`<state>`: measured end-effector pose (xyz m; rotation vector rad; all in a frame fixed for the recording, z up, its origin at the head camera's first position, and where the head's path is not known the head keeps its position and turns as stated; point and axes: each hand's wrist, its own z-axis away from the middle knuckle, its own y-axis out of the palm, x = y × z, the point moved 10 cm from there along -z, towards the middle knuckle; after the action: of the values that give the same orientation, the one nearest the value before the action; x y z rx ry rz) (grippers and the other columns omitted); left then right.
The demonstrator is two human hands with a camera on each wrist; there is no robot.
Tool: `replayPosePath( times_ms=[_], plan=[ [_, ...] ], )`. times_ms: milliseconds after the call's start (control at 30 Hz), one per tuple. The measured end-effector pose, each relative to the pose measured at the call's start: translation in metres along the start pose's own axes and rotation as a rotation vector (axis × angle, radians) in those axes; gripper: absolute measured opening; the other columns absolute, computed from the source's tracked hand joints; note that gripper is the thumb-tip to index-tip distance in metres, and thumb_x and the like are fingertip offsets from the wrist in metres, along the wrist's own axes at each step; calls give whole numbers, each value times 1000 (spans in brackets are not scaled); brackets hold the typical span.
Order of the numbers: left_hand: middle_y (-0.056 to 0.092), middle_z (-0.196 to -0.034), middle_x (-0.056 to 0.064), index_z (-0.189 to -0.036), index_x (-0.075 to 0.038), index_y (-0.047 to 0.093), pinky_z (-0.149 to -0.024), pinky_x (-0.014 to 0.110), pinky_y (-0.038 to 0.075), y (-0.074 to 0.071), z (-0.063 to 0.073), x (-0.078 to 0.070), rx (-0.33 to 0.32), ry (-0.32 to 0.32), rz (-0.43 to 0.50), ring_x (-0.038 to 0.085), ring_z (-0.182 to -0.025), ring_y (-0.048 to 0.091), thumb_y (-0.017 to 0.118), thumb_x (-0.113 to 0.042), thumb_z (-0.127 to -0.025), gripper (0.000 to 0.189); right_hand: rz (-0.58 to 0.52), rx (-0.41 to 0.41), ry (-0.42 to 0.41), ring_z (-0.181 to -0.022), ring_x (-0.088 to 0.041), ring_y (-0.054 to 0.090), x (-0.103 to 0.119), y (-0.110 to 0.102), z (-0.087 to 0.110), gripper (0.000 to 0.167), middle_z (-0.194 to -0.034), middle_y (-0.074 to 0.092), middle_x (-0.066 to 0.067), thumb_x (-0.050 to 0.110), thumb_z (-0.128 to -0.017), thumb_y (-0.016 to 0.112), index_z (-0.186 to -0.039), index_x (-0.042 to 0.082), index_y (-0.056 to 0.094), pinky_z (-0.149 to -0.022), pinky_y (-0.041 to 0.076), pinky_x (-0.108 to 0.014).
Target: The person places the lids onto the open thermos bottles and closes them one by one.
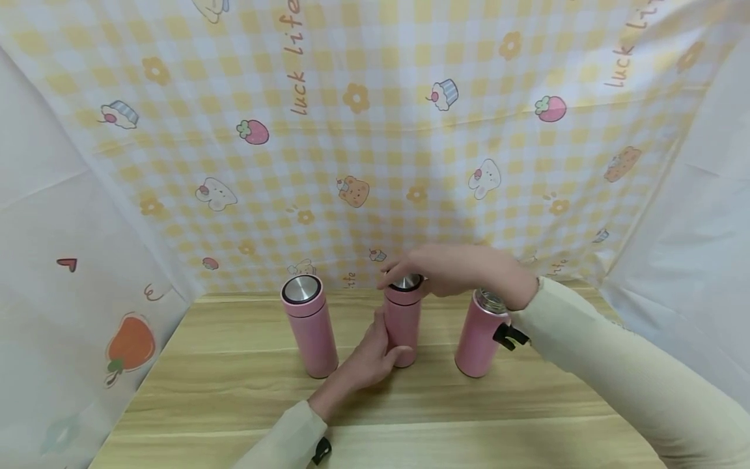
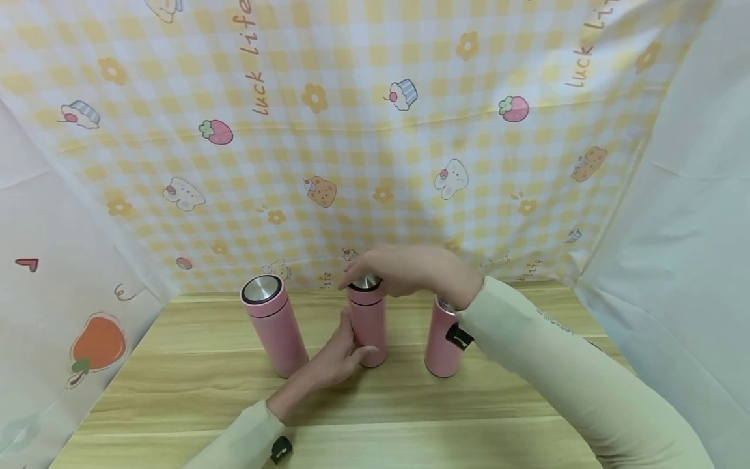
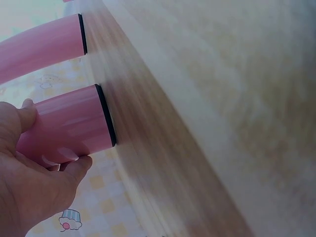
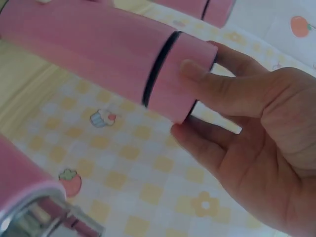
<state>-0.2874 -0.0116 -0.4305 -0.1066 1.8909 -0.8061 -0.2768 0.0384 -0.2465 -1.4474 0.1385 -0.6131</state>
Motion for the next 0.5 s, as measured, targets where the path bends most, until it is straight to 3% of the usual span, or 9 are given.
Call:
replayPosePath(
  times_ms=[500],
  plan=[
    [38, -146, 19, -149, -4, 13, -110, 47, 36, -1, 1, 1, 4, -17, 5, 26, -133, 43, 67, -23, -100, 75, 24, -29, 13, -125, -17, 54, 1, 2, -3, 64, -145, 54, -4, -12, -86, 74, -142, 16, 61, -91, 51, -30]
  ],
)
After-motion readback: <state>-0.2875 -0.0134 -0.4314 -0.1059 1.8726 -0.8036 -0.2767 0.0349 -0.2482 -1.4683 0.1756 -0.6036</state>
